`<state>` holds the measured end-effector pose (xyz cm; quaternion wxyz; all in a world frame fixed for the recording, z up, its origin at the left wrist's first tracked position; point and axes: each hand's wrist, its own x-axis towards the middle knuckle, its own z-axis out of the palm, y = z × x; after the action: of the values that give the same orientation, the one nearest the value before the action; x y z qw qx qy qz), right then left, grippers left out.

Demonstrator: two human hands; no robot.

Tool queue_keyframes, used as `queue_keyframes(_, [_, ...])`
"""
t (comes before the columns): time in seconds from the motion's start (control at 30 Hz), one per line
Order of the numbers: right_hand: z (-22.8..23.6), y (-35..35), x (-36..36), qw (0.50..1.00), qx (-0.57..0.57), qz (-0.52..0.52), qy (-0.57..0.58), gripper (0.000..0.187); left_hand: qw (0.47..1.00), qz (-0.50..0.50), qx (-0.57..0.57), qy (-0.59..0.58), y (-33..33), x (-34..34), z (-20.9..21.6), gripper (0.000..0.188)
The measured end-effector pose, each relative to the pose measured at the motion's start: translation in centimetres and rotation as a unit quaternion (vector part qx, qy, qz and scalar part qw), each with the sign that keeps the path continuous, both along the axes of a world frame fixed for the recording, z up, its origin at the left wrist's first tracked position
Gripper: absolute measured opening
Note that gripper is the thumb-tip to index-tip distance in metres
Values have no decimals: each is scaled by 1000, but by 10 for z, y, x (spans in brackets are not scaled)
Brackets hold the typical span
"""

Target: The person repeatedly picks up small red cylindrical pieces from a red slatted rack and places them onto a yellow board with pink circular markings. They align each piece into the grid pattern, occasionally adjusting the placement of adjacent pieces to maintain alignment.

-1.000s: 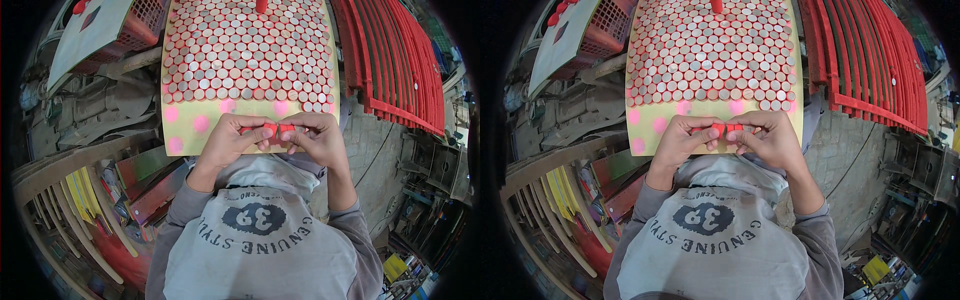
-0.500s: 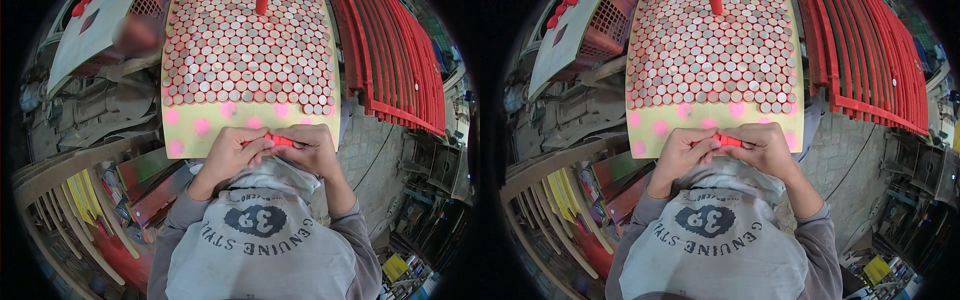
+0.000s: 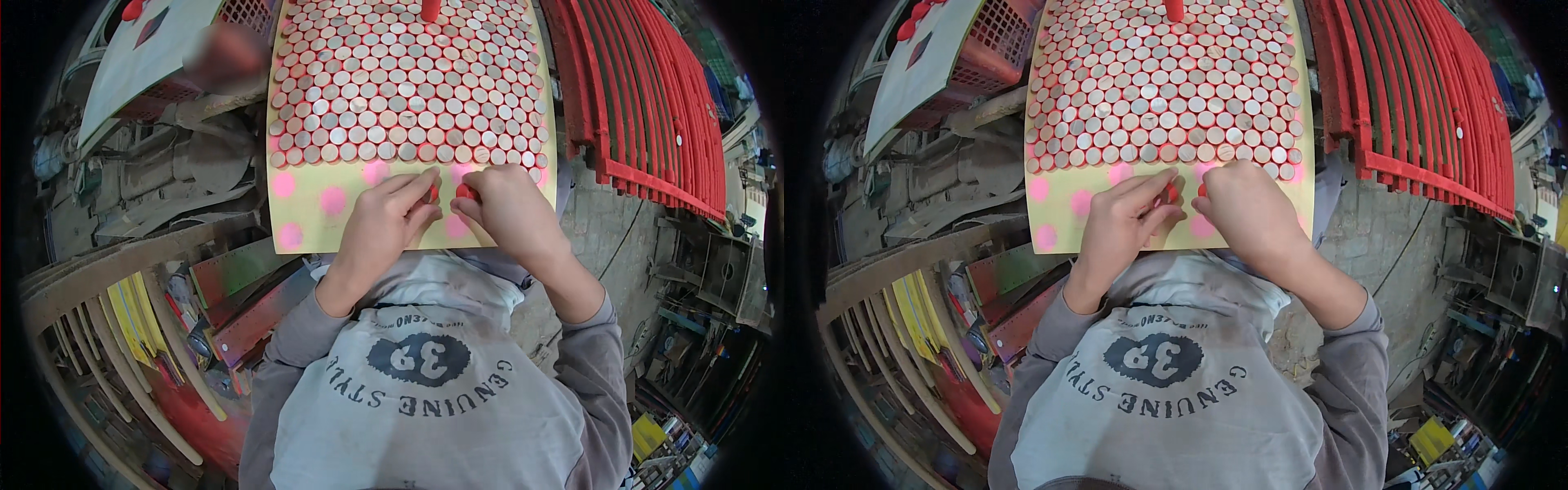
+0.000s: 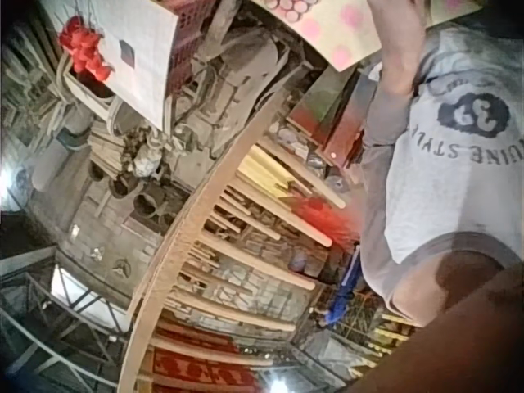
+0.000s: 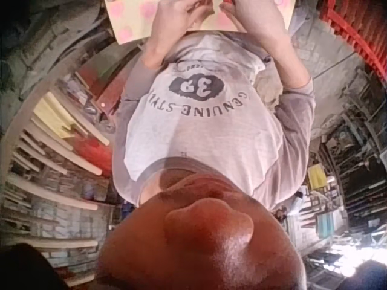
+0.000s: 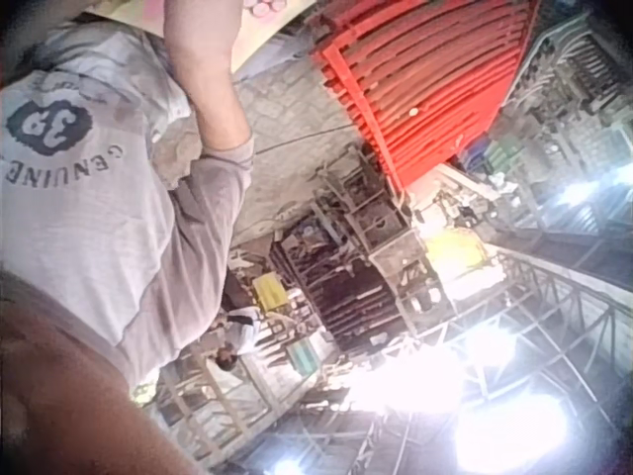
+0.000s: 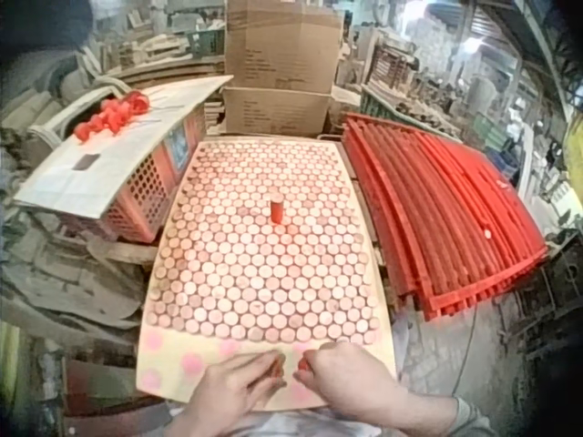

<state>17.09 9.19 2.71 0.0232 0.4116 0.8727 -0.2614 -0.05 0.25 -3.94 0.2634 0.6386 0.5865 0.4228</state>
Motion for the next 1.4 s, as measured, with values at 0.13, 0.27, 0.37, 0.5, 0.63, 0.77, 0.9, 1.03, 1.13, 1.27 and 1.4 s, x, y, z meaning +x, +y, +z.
queue_keyframes(0.13, [0,3,-1,1000,18,13,-22,22,999,42,3,-4,1,3,9,44])
queue_keyframes(0.27, [12,0,12,995,-29,-90,24,24,996,81,-23,-13,-12,-7,3,39])
queue_keyframes(0.37, [7,-4,26,995,-44,-82,48,25,997,65,-19,23,-20,-7,-12,38])
queue_keyframes(0.5, [-6,-19,34,994,-29,-72,77,25,993,23,39,112,-25,21,-4,38])
queue_keyframes(0.63, [-17,-43,43,990,-38,-91,102,22,993,30,48,100,-27,36,-16,37])
queue_keyframes(0.77, [-27,-50,40,979,1,-78,187,25,992,32,51,109,-29,29,-17,35])
queue_keyframes(0.9, [-21,-51,35,974,-26,-96,204,29,993,42,33,105,-32,25,-9,31])
queue_keyframes(1.03, [-26,-45,42,971,-17,-125,203,30,997,58,-2,54,-35,22,-10,29])
queue_keyframes(1.13, [-22,-43,42,974,-32,-143,172,32,998,44,9,49,-36,21,-9,36])
queue_keyframes(1.27, [-20,-41,37,975,-45,-137,169,31,999,20,9,28,-38,18,2,49])
queue_keyframes(1.4, [-35,-43,33,949,-3,-128,288,30,995,-17,52,81,-34,9,-12,52])
